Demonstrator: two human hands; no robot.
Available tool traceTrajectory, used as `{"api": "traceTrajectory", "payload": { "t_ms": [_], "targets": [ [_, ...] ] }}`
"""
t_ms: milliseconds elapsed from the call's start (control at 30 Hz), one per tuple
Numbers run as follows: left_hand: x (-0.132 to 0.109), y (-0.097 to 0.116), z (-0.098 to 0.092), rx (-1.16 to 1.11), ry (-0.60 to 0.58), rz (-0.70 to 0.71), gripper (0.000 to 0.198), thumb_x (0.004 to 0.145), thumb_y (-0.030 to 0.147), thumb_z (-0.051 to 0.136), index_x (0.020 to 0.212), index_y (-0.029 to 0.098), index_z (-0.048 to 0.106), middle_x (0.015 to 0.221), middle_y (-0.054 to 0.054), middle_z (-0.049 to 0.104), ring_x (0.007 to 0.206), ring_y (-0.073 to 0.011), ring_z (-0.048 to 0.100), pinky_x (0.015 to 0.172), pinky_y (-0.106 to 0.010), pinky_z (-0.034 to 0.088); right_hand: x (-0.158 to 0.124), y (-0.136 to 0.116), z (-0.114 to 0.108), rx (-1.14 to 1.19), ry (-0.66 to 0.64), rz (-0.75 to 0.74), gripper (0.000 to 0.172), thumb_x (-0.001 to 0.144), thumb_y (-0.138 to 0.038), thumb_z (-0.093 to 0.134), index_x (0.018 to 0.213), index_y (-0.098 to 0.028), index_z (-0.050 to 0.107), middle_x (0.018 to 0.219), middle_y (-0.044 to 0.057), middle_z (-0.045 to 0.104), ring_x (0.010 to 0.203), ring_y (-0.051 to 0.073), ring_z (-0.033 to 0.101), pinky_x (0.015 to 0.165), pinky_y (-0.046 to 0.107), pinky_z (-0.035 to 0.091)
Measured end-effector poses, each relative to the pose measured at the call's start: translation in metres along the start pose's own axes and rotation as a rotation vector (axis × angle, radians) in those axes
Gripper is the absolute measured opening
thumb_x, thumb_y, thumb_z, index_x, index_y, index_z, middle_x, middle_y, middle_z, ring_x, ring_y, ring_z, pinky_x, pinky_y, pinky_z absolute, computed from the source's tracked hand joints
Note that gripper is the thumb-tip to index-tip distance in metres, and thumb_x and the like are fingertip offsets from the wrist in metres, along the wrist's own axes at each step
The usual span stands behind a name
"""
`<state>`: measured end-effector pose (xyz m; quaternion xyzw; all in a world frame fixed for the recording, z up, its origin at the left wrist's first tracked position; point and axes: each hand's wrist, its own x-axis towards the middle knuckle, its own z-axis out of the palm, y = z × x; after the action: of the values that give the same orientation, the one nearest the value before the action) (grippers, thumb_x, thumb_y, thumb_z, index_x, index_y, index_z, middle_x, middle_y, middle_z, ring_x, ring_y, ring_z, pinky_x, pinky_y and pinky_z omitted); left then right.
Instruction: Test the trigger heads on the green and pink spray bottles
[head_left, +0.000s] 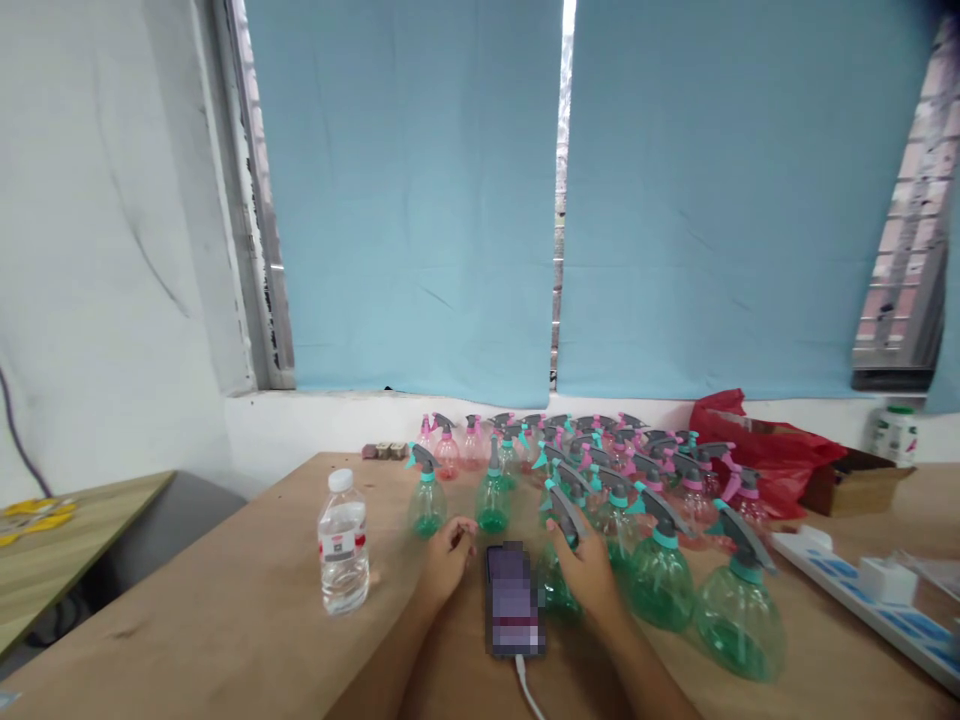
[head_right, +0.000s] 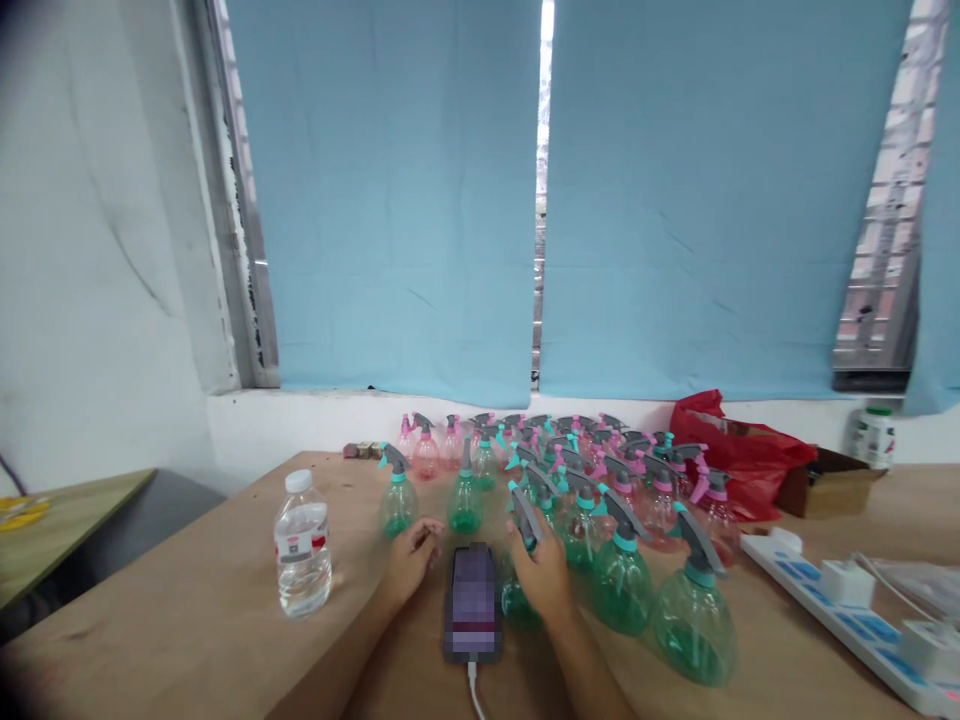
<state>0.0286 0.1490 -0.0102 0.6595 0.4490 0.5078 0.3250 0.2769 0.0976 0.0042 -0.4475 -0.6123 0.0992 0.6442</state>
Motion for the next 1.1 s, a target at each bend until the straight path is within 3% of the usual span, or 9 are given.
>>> {"api": "traceTrajectory", "payload": {
  "t_ms": [133, 333, 433, 567, 667, 833, 933, 1033, 1100],
  "targets": [
    [-0.005, 0.009, -0.002, 0.133, -0.011, 0.099, 0.036, 0.096, 0.050, 0.049, 0.095, 0.020, 0.068, 0.067, 0.001, 0.065, 0.062, -0.0186, 0.063, 0.062, -0.027, 0.046, -0.004, 0.003, -0.002, -0.065, -0.081, -0.057, 0.041, 0.099, -0.042, 0.056, 0.136, -0.025, 0.065, 0.111, 0.008, 0.077, 0.104, 0.027, 0.073, 0.094, 0.039, 0.055],
    [-0.021, 0.038, 0.000, 0.365, -0.075, 0.312, 0.034, 0.102, 0.046, 0.047, 0.110, 0.021, 0.070, 0.086, -0.003, 0.073, 0.070, -0.0180, 0.065, 0.072, -0.030, 0.051, -0.008, 0.002, 0.000, -0.053, -0.067, -0.127, 0.030, 0.100, -0.038, 0.055, 0.125, -0.027, 0.068, 0.110, 0.007, 0.076, 0.104, 0.025, 0.072, 0.095, 0.040, 0.055],
    [-0.031, 0.055, 0.011, 0.477, -0.215, 0.548, 0.031, 0.099, 0.042, 0.054, 0.120, 0.023, 0.066, 0.105, -0.007, 0.073, 0.098, -0.0237, 0.068, 0.091, -0.037, 0.054, -0.012, 0.000, 0.001, -0.019, 0.004, -0.146, 0.026, 0.100, -0.036, 0.055, 0.120, -0.025, 0.067, 0.107, 0.007, 0.075, 0.103, 0.025, 0.071, 0.094, 0.040, 0.055],
    [-0.038, 0.061, 0.032, 0.533, -0.300, 0.697, 0.068, 0.083, 0.049, 0.075, 0.141, 0.023, 0.052, 0.134, -0.014, 0.062, 0.122, -0.0313, 0.061, 0.106, -0.046, 0.052, -0.018, 0.007, 0.005, 0.019, 0.078, -0.162, 0.033, 0.103, -0.039, 0.050, 0.127, -0.022, 0.065, 0.111, 0.011, 0.073, 0.110, 0.027, 0.068, 0.101, 0.046, 0.052],
    [-0.036, 0.055, 0.046, 0.578, -0.255, 0.706, 0.090, 0.075, 0.048, 0.083, 0.151, 0.025, 0.041, 0.143, -0.016, 0.052, 0.130, -0.0348, 0.056, 0.111, -0.052, 0.049, -0.021, 0.013, 0.010, -0.001, 0.118, -0.129, 0.040, 0.105, -0.044, 0.045, 0.133, -0.021, 0.063, 0.114, 0.014, 0.072, 0.114, 0.029, 0.066, 0.106, 0.050, 0.048],
    [-0.027, 0.048, 0.050, 0.633, -0.204, 0.678, 0.088, 0.079, 0.040, 0.079, 0.155, 0.027, 0.037, 0.144, -0.016, 0.050, 0.130, -0.0357, 0.056, 0.109, -0.053, 0.051, -0.021, 0.006, 0.020, 0.033, 0.069, -0.126, 0.044, 0.106, -0.044, 0.042, 0.143, -0.022, 0.054, 0.130, 0.014, 0.066, 0.126, 0.029, 0.061, 0.111, 0.051, 0.045],
    [-0.017, 0.047, 0.036, 0.602, -0.126, 0.598, 0.088, 0.080, 0.045, 0.078, 0.156, 0.028, 0.037, 0.143, -0.015, 0.053, 0.130, -0.0350, 0.058, 0.108, -0.051, 0.052, -0.018, -0.004, 0.021, 0.067, 0.066, -0.151, 0.046, 0.107, -0.041, 0.040, 0.150, -0.024, 0.043, 0.144, 0.014, 0.056, 0.135, 0.028, 0.053, 0.112, 0.053, 0.044],
    [-0.003, 0.049, 0.015, 0.549, 0.112, 0.416, 0.086, 0.085, 0.051, 0.074, 0.158, 0.028, 0.035, 0.144, -0.015, 0.054, 0.134, -0.0356, 0.056, 0.110, -0.054, 0.050, -0.016, -0.012, 0.018, 0.082, 0.070, -0.173, 0.043, 0.107, -0.038, 0.039, 0.148, -0.025, 0.040, 0.146, 0.014, 0.051, 0.134, 0.029, 0.050, 0.109, 0.052, 0.044],
    [0.009, 0.053, 0.002, 0.510, 0.230, 0.336, 0.087, 0.089, 0.050, 0.070, 0.161, 0.028, 0.027, 0.154, -0.015, 0.047, 0.143, -0.0360, 0.048, 0.111, -0.054, 0.048, -0.015, -0.014, 0.017, 0.073, 0.076, -0.171, 0.040, 0.107, -0.036, 0.039, 0.145, -0.025, 0.042, 0.142, 0.014, 0.051, 0.130, 0.028, 0.051, 0.107, 0.052, 0.045]
  ]
}}
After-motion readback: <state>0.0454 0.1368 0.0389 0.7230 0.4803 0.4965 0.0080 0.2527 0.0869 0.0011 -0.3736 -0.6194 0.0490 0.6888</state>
